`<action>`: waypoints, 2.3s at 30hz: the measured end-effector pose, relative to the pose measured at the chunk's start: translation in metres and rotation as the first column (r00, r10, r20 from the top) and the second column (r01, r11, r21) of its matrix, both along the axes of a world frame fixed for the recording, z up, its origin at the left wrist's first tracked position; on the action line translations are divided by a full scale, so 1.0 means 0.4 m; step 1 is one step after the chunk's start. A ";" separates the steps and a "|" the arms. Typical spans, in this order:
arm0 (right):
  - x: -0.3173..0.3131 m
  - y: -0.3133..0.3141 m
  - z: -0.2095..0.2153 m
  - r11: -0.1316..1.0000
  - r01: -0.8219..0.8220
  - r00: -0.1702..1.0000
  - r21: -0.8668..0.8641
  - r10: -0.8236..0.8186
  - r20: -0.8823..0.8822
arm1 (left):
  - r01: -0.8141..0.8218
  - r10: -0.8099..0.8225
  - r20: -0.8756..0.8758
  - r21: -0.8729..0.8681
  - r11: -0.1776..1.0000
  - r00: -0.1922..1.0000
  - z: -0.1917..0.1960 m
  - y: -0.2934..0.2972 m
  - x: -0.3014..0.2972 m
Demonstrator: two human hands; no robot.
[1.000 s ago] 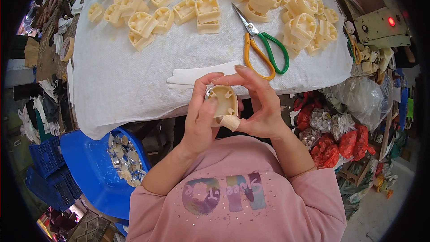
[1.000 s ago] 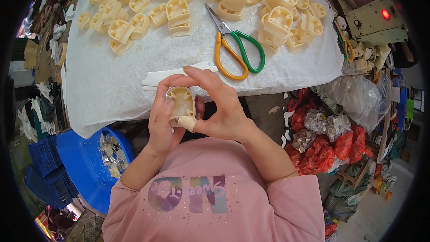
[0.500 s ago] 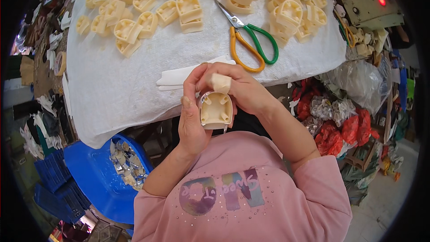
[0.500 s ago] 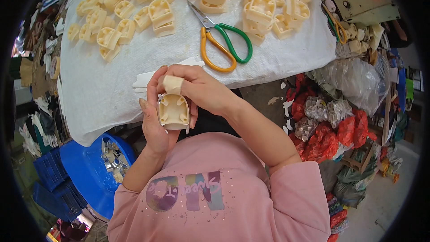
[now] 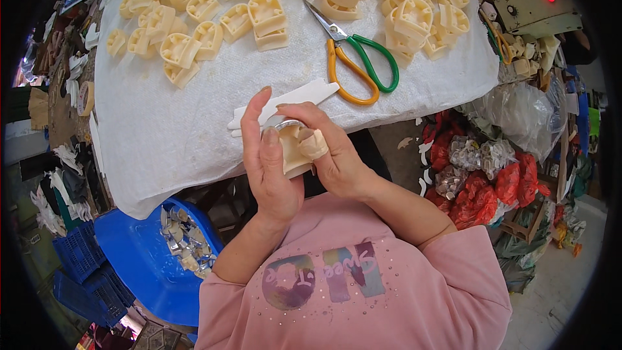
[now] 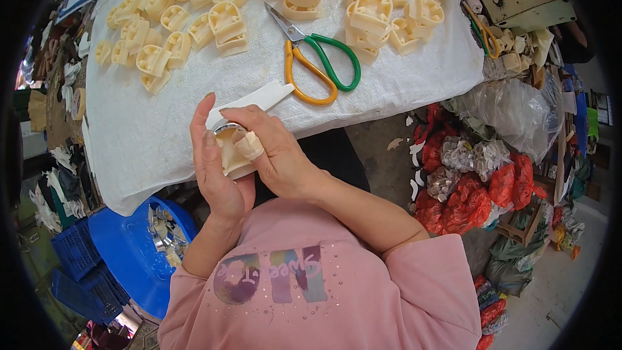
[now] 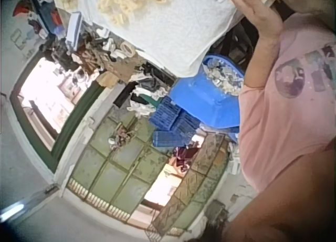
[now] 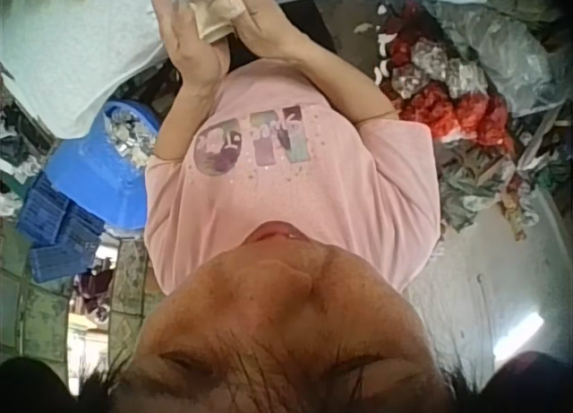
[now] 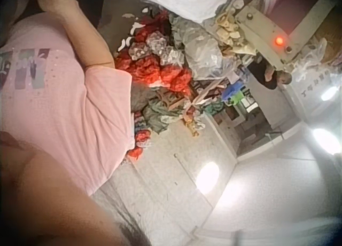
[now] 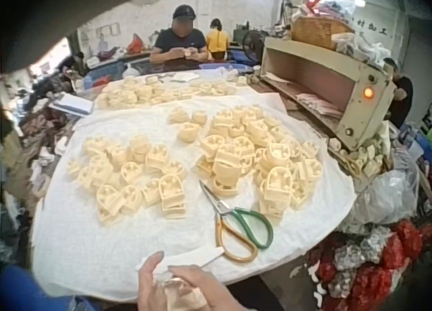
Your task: Trimming excess plastic flash from molded shoe components using scissors at a workshop bench.
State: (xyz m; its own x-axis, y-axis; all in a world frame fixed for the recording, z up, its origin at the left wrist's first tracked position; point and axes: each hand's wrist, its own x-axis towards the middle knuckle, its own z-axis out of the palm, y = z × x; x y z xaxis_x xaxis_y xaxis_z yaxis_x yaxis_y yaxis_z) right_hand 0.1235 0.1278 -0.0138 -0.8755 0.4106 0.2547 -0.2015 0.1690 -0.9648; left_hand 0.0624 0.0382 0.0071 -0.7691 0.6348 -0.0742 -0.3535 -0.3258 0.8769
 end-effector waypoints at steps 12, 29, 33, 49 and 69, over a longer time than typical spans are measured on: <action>-0.005 -0.006 0.001 0.902 -0.225 0.973 -0.368 0.190 -0.129 | -0.090 0.027 0.260 0.230 0.969 0.965 0.014 -0.002 -0.006; 0.015 0.029 0.015 0.874 -0.115 0.976 -0.471 0.188 0.110 | 0.064 -0.227 0.413 0.373 0.925 0.882 -0.013 -0.029 -0.036; -0.004 0.023 0.021 0.937 -0.087 0.988 -0.337 0.125 0.091 | 0.135 -0.217 0.308 0.267 0.954 0.926 -0.007 -0.023 -0.035; -0.006 0.077 0.089 0.923 0.038 0.997 0.383 -0.060 0.045 | 0.123 -0.255 -0.503 -0.280 0.952 0.826 -0.015 -0.072 -0.067; -0.032 0.126 0.076 0.877 -0.201 0.928 -0.437 0.314 0.203 | -0.062 -0.341 -0.767 -0.442 0.895 0.543 0.096 -0.098 -0.120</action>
